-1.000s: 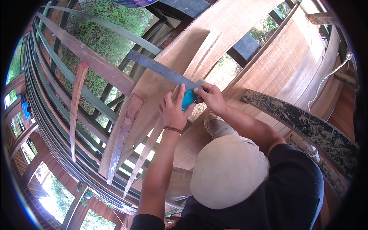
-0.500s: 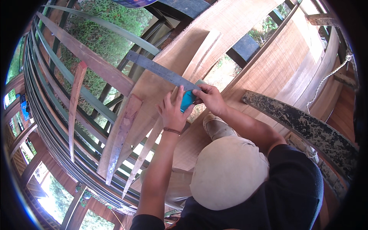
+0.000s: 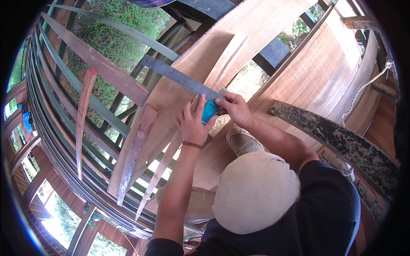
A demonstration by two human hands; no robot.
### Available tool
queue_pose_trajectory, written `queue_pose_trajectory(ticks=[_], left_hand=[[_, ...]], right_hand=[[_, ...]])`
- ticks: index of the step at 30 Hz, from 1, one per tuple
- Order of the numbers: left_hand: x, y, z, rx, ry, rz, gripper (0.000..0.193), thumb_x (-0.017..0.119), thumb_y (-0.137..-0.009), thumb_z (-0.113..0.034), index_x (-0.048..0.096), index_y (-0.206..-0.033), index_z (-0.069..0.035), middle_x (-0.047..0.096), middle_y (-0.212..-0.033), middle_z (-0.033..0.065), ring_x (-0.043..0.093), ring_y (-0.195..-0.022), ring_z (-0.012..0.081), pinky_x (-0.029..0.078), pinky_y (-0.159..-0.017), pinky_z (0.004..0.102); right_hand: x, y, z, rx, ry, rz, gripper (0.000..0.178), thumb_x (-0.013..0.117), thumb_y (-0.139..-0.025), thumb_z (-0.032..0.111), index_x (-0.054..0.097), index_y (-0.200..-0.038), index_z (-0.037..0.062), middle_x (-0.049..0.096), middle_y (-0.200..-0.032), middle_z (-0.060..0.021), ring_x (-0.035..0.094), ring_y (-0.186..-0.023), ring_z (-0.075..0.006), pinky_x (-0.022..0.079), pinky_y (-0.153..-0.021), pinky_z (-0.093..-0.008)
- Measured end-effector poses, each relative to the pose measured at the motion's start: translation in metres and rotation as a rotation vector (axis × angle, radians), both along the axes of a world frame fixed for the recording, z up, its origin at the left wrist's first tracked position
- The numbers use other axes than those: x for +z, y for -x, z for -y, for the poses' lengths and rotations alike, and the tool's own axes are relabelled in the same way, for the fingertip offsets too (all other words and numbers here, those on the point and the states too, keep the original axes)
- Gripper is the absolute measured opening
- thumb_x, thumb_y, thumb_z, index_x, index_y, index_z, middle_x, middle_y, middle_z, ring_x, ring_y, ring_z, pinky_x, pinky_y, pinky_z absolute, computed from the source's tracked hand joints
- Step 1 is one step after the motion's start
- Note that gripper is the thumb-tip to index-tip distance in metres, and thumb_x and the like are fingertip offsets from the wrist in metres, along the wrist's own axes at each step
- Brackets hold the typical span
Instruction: The person installs curved wooden panels on a wall using a nail gun, then measures and marks a plank with a square and pencil, and cuts it with a hand saw. The person also uses a circular saw and moves around the construction site.
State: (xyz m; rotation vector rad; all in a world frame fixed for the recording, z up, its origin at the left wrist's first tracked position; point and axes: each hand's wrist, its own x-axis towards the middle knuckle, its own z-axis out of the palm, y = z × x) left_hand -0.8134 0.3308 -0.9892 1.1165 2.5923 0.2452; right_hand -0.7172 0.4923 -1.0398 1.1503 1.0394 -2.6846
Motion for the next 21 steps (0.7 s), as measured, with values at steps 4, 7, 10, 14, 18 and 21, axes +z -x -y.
queue_pose_trajectory(ticks=[4, 7, 10, 14, 18, 21], left_hand=[[0.000, 0.000, 0.000, -0.007, -0.015, -0.015, 0.083, 0.070, -0.086, -0.059, 0.042, -0.158, -0.031, 0.051, -0.135, 0.0153, 0.054, -0.122, 0.0348, 0.037, -0.100, 0.0564], [-0.002, 0.000, 0.002, -0.002, -0.004, -0.009, 0.083, 0.071, -0.086, -0.058, 0.042, -0.158, -0.031, 0.051, -0.135, 0.0148, 0.054, -0.122, 0.0346, 0.036, -0.100, 0.0572], [0.000, -0.001, 0.000, 0.008, 0.011, 0.002, 0.084, 0.072, -0.085, -0.057, 0.042, -0.158, -0.032, 0.051, -0.135, 0.0142, 0.053, -0.123, 0.0346, 0.036, -0.100, 0.0590], [0.001, -0.002, -0.002, 0.024, 0.051, 0.006, 0.084, 0.074, -0.085, -0.057, 0.040, -0.159, -0.035, 0.049, -0.137, 0.0131, 0.053, -0.125, 0.0352, 0.035, -0.101, 0.0667], [-0.005, -0.004, 0.002, 0.080, 0.037, 0.025, 0.083, 0.074, -0.081, -0.059, 0.041, -0.156, -0.043, 0.047, -0.139, 0.0113, 0.053, -0.125, 0.0369, 0.031, -0.103, 0.0793], [-0.004, -0.003, 0.001, 0.087, 0.041, 0.041, 0.084, 0.074, -0.081, -0.060, 0.040, -0.156, -0.043, 0.046, -0.139, 0.0109, 0.052, -0.126, 0.0364, 0.030, -0.104, 0.0805]], right_hand=[[-0.001, -0.001, -0.001, 0.000, 0.009, -0.006, 0.023, 0.064, -0.102, 0.014, 0.069, -0.115, -0.0044, 0.072, -0.098, -0.0089, 0.072, -0.082, -0.0180, 0.062, -0.076, -0.0327], [0.000, -0.001, 0.000, 0.004, -0.004, 0.011, 0.023, 0.064, -0.102, 0.014, 0.069, -0.115, -0.0043, 0.072, -0.097, -0.0089, 0.072, -0.082, -0.0177, 0.062, -0.077, -0.0325], [-0.003, -0.002, 0.000, 0.017, -0.029, 0.033, 0.023, 0.065, -0.102, 0.014, 0.069, -0.115, -0.0040, 0.072, -0.097, -0.0089, 0.071, -0.081, -0.0168, 0.062, -0.076, -0.0317], [0.002, -0.006, -0.005, 0.014, -0.282, 0.080, 0.020, 0.062, -0.102, 0.011, 0.068, -0.115, -0.0033, 0.072, -0.095, -0.0086, 0.070, -0.079, -0.0155, 0.060, -0.073, -0.0303], [0.037, -0.016, -0.028, 0.138, -1.015, 0.106, 0.018, 0.058, -0.103, 0.007, 0.067, -0.115, -0.0016, 0.072, -0.093, -0.0108, 0.070, -0.076, -0.0158, 0.058, -0.071, -0.0301], [0.055, 0.004, -0.030, 0.167, -1.168, -0.054, 0.013, 0.057, -0.101, 0.004, 0.065, -0.111, 0.0019, 0.072, -0.090, -0.0146, 0.074, -0.077, -0.0261, 0.059, -0.069, -0.0360]])
